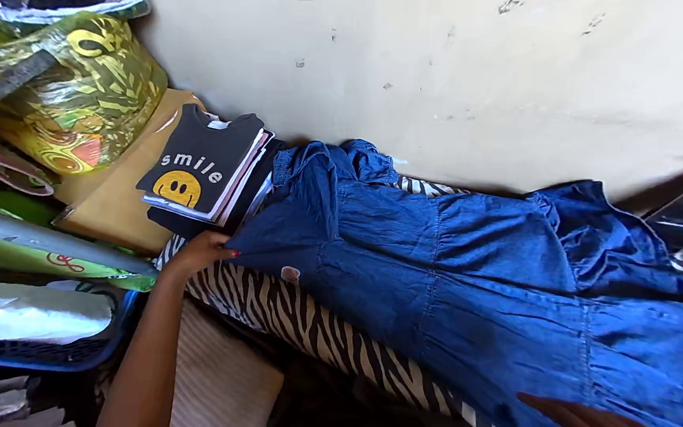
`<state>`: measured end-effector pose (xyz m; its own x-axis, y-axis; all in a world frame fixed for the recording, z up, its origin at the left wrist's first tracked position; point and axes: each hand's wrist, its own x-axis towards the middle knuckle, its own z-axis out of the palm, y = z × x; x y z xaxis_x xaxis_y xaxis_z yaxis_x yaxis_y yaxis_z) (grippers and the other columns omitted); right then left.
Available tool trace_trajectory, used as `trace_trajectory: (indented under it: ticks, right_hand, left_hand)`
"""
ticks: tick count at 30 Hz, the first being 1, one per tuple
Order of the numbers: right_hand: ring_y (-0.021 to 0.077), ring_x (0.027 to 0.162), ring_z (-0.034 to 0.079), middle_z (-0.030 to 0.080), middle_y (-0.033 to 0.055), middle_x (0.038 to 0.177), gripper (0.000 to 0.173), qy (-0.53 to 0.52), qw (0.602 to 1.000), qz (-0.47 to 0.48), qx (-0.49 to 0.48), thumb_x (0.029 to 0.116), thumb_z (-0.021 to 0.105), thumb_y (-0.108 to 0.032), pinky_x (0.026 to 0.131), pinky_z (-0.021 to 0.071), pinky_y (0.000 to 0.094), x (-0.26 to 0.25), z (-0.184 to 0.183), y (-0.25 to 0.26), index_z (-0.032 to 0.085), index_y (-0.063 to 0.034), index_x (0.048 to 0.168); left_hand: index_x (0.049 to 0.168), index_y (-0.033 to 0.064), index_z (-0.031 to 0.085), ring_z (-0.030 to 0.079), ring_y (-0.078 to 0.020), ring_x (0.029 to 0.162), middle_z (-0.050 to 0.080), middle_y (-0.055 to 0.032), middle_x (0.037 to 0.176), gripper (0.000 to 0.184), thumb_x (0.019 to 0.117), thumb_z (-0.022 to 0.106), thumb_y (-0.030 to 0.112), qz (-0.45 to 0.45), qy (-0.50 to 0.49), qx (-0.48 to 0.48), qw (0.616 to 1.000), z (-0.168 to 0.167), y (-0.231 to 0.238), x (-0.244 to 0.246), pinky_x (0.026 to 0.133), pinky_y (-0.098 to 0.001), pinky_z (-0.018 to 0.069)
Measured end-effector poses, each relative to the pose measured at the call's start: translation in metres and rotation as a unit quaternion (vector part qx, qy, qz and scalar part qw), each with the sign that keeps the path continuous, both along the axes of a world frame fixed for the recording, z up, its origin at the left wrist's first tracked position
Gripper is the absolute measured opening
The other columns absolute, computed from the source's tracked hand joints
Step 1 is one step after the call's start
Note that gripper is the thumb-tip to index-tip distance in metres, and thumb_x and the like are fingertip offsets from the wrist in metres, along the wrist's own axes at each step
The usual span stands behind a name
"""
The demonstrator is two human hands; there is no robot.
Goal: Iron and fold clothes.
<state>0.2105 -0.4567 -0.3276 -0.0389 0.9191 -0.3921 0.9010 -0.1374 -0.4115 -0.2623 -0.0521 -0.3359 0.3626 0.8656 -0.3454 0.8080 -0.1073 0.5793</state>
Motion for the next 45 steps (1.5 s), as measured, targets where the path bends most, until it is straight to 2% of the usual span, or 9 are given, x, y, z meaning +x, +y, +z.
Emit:
trace_trajectory:
  ticks: [3,6,10,17,23,29,36,39,45]
  right_hand:
    - [0.0485,0.103,0.068,0.071,0.0277,0.11,0.032,0.044,0.987,0.097,0.116,0.0996,0.066,-0.023,0.09,0.0525,0.064,-0.027,-0.003,0.056,0.07,0.0008,0.121]
    - [0.0439,0.097,0.069,0.071,0.0212,0.101,0.045,0.005,0.967,0.143,0.212,0.0799,0.083,-0.04,0.079,0.0568,0.0593,-0.065,-0.06,0.108,0.073,-0.005,0.107]
    - [0.0488,0.098,0.07,0.069,0.0297,0.103,0.018,0.007,0.984,0.151,0.093,0.0895,0.071,-0.004,0.079,0.0582,0.0609,-0.096,-0.079,0.118,0.072,0.0056,0.105]
    - [0.0496,0.107,0.067,0.068,0.0299,0.117,0.032,0.043,0.964,0.23,-0.128,0.0973,0.069,-0.016,0.092,0.0517,0.0668,-0.095,-0.054,0.133,0.067,0.0035,0.123]
    - [0.0385,0.105,0.069,0.071,0.021,0.111,0.022,0.081,0.943,0.215,0.242,0.0937,0.069,-0.014,0.09,0.0578,0.0546,-0.141,-0.025,0.275,0.074,-0.002,0.111]
    - [0.0606,0.131,0.045,0.037,0.0397,0.151,0.084,0.042,0.96,-0.056,0.271,0.0892,0.079,-0.031,0.102,0.0415,0.0719,-0.156,-0.034,0.448,0.037,-0.0026,0.156]
    - [0.0382,0.097,0.068,0.069,0.0298,0.106,0.031,0.169,0.912,-0.126,0.351,0.1006,0.055,-0.012,0.089,0.052,0.0578,-0.082,-0.013,0.471,0.064,0.0084,0.123]
    - [0.0153,0.08,0.062,0.063,0.0151,0.106,0.039,0.255,0.894,-0.301,0.213,0.1082,0.047,-0.026,0.073,0.0553,0.0377,-0.04,-0.018,0.444,0.054,0.0005,0.135]
    - [0.0093,0.069,0.071,0.069,0.0025,0.084,0.028,0.367,0.848,-0.369,0.098,0.1116,0.041,-0.024,0.063,0.0612,0.0272,0.003,-0.059,0.399,0.052,-0.0023,0.126]
  left_hand:
    - [0.115,-0.0108,0.068,0.059,-0.0451,0.113,0.063,-0.0322,0.119,0.029,0.0922,0.073,0.007,0.043,0.054,0.017,0.997,-0.022,-0.012,-0.034,0.101,-0.0642,0.0417]
    - [0.137,-0.0017,0.056,0.064,-0.0281,0.089,0.065,-0.0227,0.112,0.039,0.1056,0.056,0.022,0.11,0.049,-0.081,0.989,-0.049,-0.031,-0.033,0.081,-0.0462,0.0537]
    - [0.138,-0.0007,0.048,0.069,-0.0198,0.076,0.067,-0.0179,0.104,0.038,0.1052,0.056,0.016,0.229,-0.138,-0.135,0.954,-0.066,-0.041,-0.027,0.068,-0.0364,0.0584]
    - [0.143,-0.0019,0.038,0.069,-0.0267,0.093,0.06,-0.0234,0.121,0.045,0.1064,0.052,0.02,0.382,-0.346,-0.106,0.85,-0.102,-0.055,-0.025,0.079,-0.0427,0.0591]
    - [0.143,-0.0006,0.045,0.068,-0.0263,0.096,0.064,-0.0244,0.121,0.05,0.0962,0.06,-0.005,0.392,-0.35,0.002,0.851,-0.123,-0.072,-0.012,0.079,-0.0406,0.0572]
    - [0.149,0.0,0.036,0.064,-0.027,0.11,0.055,-0.0247,0.137,0.061,0.0948,0.063,-0.003,0.426,-0.46,-0.006,0.779,-0.121,-0.068,-0.003,0.089,-0.0413,0.056]
    - [0.14,-0.0056,0.05,0.068,-0.0236,0.111,0.065,-0.0214,0.129,0.054,0.0886,0.065,-0.01,0.348,-0.356,0.131,0.857,-0.134,-0.067,-0.003,0.094,-0.0377,0.0558]
    - [0.145,-0.0022,0.048,0.07,-0.0229,0.096,0.067,-0.0192,0.122,0.061,0.0896,0.071,0.002,0.301,-0.312,0.139,0.89,-0.136,-0.07,-0.013,0.083,-0.0365,0.0584]
    - [0.148,0.0131,0.05,0.054,-0.0068,0.052,0.068,-0.0032,0.078,0.055,0.0963,0.068,0.018,0.196,-0.284,-0.005,0.939,-0.111,-0.064,-0.039,0.047,-0.023,0.0449]
